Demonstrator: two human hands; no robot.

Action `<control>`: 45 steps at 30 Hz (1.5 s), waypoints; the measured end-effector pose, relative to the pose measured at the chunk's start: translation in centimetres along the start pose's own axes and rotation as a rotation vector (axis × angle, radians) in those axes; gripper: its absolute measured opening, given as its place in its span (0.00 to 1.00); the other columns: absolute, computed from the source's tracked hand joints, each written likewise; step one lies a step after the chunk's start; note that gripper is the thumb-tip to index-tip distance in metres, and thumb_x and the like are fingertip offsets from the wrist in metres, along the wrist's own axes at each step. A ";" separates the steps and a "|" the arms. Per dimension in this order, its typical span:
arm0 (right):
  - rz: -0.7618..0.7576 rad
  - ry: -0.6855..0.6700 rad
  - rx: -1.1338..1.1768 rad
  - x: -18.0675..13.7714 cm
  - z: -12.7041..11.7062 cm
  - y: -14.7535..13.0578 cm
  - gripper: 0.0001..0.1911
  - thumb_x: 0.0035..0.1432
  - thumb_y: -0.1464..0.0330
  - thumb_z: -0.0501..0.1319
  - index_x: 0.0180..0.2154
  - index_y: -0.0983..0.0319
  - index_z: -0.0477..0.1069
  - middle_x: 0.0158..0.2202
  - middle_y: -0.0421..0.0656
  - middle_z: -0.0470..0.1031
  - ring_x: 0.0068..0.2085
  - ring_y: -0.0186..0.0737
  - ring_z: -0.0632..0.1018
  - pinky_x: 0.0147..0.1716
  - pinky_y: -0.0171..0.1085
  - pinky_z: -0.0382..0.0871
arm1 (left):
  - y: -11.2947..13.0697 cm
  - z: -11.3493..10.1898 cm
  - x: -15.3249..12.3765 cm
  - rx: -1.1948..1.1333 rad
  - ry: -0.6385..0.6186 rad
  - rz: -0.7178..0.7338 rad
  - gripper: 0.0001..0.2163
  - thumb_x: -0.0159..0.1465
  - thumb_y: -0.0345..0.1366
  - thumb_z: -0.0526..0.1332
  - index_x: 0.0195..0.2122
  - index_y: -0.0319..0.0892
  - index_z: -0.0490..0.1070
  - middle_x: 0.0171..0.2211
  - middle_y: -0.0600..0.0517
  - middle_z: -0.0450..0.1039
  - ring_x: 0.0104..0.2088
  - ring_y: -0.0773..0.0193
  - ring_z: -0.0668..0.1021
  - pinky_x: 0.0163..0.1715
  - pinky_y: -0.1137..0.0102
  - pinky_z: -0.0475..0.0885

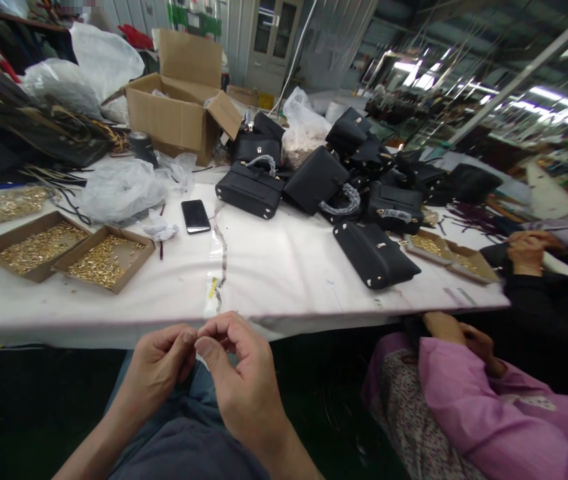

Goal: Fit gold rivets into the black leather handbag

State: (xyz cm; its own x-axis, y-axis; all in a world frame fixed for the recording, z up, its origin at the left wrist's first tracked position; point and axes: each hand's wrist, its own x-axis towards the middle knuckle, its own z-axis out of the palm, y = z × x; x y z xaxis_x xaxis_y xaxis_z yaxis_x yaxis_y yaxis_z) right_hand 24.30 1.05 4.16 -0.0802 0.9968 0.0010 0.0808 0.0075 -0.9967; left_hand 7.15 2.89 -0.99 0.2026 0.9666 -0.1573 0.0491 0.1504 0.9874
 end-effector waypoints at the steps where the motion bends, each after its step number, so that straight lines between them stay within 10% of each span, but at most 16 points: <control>1: 0.001 0.002 -0.005 0.0 0.0 0.1 0.05 0.74 0.64 0.67 0.43 0.58 0.78 0.41 0.41 0.79 0.42 0.40 0.80 0.45 0.38 0.74 | 0.0 -0.1 0.0 0.011 0.002 0.002 0.31 0.75 0.60 0.60 0.22 0.41 0.67 0.17 0.56 0.61 0.20 0.70 0.62 0.22 0.71 0.53; 8: -0.066 0.001 -0.016 0.4 0.3 0.7 0.06 0.71 0.67 0.70 0.39 0.58 0.77 0.42 0.42 0.78 0.43 0.40 0.79 0.45 0.38 0.75 | -0.1 -0.6 -0.1 0.040 -0.059 -0.019 0.31 0.75 0.60 0.60 0.22 0.40 0.67 0.17 0.56 0.61 0.21 0.70 0.62 0.22 0.71 0.52; 31: 0.002 -0.001 0.265 0.5 1.1 1.6 0.11 0.68 0.67 0.74 0.35 0.60 0.75 0.42 0.43 0.75 0.42 0.41 0.77 0.45 0.39 0.73 | -1.0 2.6 -1.3 -0.922 -0.371 -0.287 0.31 0.75 0.53 0.63 0.18 0.42 0.62 0.12 0.58 0.53 0.12 0.72 0.59 0.14 0.75 0.57; 45: 0.030 0.015 0.188 -0.1 0.5 1.1 0.09 0.72 0.62 0.70 0.38 0.59 0.80 0.46 0.46 0.78 0.46 0.45 0.80 0.50 0.42 0.77 | -2.2 2.1 -0.9 -0.733 -0.312 -0.233 0.31 0.77 0.57 0.60 0.21 0.40 0.68 0.13 0.56 0.60 0.13 0.72 0.62 0.16 0.74 0.56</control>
State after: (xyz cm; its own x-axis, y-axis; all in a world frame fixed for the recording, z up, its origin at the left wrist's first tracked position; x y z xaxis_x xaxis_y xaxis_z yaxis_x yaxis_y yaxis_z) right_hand 23.94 0.94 3.00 -0.0658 0.9974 -0.0287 -0.1045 -0.0355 -0.9939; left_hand 8.93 1.22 -3.03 0.5338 0.8078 -0.2500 -0.5046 0.5415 0.6724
